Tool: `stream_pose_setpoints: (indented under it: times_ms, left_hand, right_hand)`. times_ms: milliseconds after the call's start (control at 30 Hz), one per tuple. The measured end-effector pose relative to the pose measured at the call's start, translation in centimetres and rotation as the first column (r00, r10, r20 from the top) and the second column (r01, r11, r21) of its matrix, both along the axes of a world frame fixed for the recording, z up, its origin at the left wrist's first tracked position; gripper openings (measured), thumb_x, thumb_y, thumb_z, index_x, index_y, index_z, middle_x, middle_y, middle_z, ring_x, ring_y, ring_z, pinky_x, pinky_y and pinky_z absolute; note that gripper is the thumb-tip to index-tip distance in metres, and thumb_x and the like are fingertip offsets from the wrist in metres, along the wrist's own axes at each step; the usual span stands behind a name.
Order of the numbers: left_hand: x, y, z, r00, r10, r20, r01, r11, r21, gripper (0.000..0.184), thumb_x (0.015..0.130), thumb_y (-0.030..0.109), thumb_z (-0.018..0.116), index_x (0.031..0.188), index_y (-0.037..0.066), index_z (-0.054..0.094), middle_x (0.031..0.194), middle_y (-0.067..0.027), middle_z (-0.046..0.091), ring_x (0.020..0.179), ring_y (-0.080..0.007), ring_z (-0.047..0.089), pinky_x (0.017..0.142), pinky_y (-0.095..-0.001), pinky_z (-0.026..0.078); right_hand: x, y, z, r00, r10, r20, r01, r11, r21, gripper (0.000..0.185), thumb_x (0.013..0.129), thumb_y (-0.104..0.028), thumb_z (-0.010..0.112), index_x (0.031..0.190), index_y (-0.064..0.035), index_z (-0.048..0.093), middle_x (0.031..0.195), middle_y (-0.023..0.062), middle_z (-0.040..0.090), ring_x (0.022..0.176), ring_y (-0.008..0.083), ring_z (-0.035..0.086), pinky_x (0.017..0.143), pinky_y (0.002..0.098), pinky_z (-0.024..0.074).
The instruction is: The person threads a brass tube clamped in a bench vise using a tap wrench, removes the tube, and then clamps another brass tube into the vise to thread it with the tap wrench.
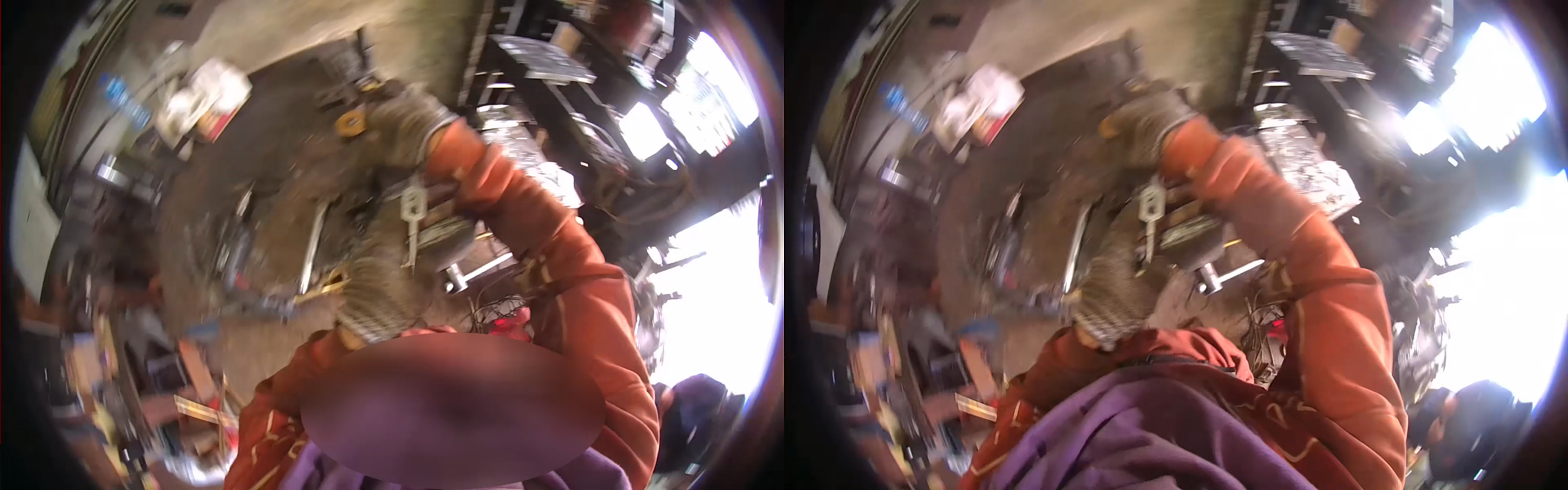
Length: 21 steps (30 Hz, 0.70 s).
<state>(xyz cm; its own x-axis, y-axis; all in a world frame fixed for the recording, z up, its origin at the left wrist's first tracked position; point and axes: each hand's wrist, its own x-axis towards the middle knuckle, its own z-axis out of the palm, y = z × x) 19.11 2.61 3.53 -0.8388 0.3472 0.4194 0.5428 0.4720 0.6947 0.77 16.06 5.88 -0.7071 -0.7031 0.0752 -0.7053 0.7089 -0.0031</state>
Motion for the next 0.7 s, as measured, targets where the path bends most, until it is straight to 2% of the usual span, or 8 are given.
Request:
stream_pose_setpoints:
  times_ms: [67,100,200,267,400,533,633,700]
  left_hand:
    - [1.1,1.9,-3.3,0.982,0.188,0.032,-0.188,0.982,-0.013,0.052,0.093,0.014,0.071,0.142,0.0,0.059,0.132,-0.022,0.068,0.12,-0.0415,0.066,0.103,-0.0475,0.054]
    - [1.4,2.7,-5.2,0.962,0.272,0.042,-0.271,0.962,-0.019,0.051,0.093,0.014,0.07,0.142,0.001,0.06,0.131,-0.0233,0.068,0.12,-0.0439,0.065,0.104,-0.049,0.053]
    - [1.0,2.7,-7.6,0.898,0.435,0.065,-0.433,0.9,-0.048,0.05,0.093,0.014,0.068,0.141,0.003,0.061,0.13,-0.0258,0.067,0.12,-0.0488,0.064,0.105,-0.0519,0.052]
    - [0.4,1.4,-6.7,0.977,0.215,-0.002,-0.215,0.976,0.019,0.051,0.093,0.015,0.068,0.142,0.001,0.06,0.13,-0.0267,0.066,0.121,-0.0478,0.064,0.105,-0.0527,0.052]
    - [-0.1,1.1,-5.2,0.969,0.131,0.209,-0.166,0.973,0.158,0.056,0.093,0.018,0.073,0.144,0.0,0.058,0.136,-0.0272,0.064,0.126,-0.0463,0.062,0.108,-0.0507,0.05]
    - [-0.1,-0.5,-5.1,0.968,0.195,0.158,-0.186,0.98,-0.071,0.06,0.094,0.02,0.076,0.148,0.003,0.057,0.136,-0.0257,0.066,0.128,-0.045,0.062,0.11,-0.049,0.049]
    - [-0.8,-1.7,-3.7,0.99,0.077,0.115,-0.074,0.997,-0.034,0.06,0.094,0.019,0.078,0.149,0.004,0.058,0.138,-0.0242,0.066,0.129,-0.0415,0.063,0.108,-0.0472,0.05]
    - [-2.3,-3.1,-2.7,0.988,0.018,0.152,-0.014,1.0,-0.027,0.06,0.093,0.02,0.08,0.148,0.004,0.059,0.141,-0.0222,0.066,0.128,-0.035,0.065,0.106,-0.0442,0.052]
  right_hand:
    - [-4.3,-0.3,-2.5,0.999,-0.026,0.033,0.027,1.0,-0.016,0.047,0.088,-0.047,0.074,0.127,-0.02,0.078,0.116,0.0164,0.077,0.108,0.0368,0.073,0.096,0.0427,0.0569]
    - [-4.3,-0.8,-2.2,0.976,-0.063,0.209,0.07,0.997,-0.022,0.056,0.089,-0.053,0.075,0.132,-0.0163,0.076,0.121,0.0181,0.077,0.114,0.0352,0.073,0.099,0.0422,0.0558]
    - [-5.4,0.0,-3.6,0.935,0.183,0.304,-0.19,0.982,-0.007,0.061,0.092,-0.055,0.076,0.134,-0.0107,0.074,0.127,0.0187,0.075,0.118,0.0319,0.072,0.103,0.0419,0.0542]
    - [-6.2,0.7,-5.0,0.886,0.229,0.404,-0.203,0.973,-0.108,0.061,0.094,-0.052,0.077,0.136,-0.0091,0.072,0.131,0.0177,0.074,0.12,0.0298,0.071,0.105,0.0416,0.0533]
    - [-5.2,0.8,-4.4,0.795,0.172,0.582,-0.077,0.98,-0.184,0.058,0.097,-0.041,0.078,0.142,-0.0055,0.067,0.136,0.0153,0.072,0.126,0.025,0.067,0.108,0.0394,0.0519]
    - [-8.0,3.1,-7.5,0.825,0.407,0.391,-0.323,0.909,-0.264,0.057,0.098,-0.037,0.079,0.143,-0.0049,0.066,0.134,0.015,0.072,0.123,0.023,0.067,0.107,0.038,0.052]
    - [-6.7,4.0,-7.6,0.807,0.463,0.366,-0.323,0.866,-0.383,0.044,0.103,-0.027,0.069,0.141,-0.0041,0.067,0.146,0.0158,0.065,0.136,0.0313,0.06,0.116,0.0414,0.0466]
    - [-5.1,4.9,-6.4,0.769,0.424,0.479,-0.161,0.853,-0.497,0.053,0.101,-0.03,0.077,0.144,-0.0023,0.064,0.134,0.0133,0.072,0.119,0.0194,0.068,0.102,0.0331,0.0549]
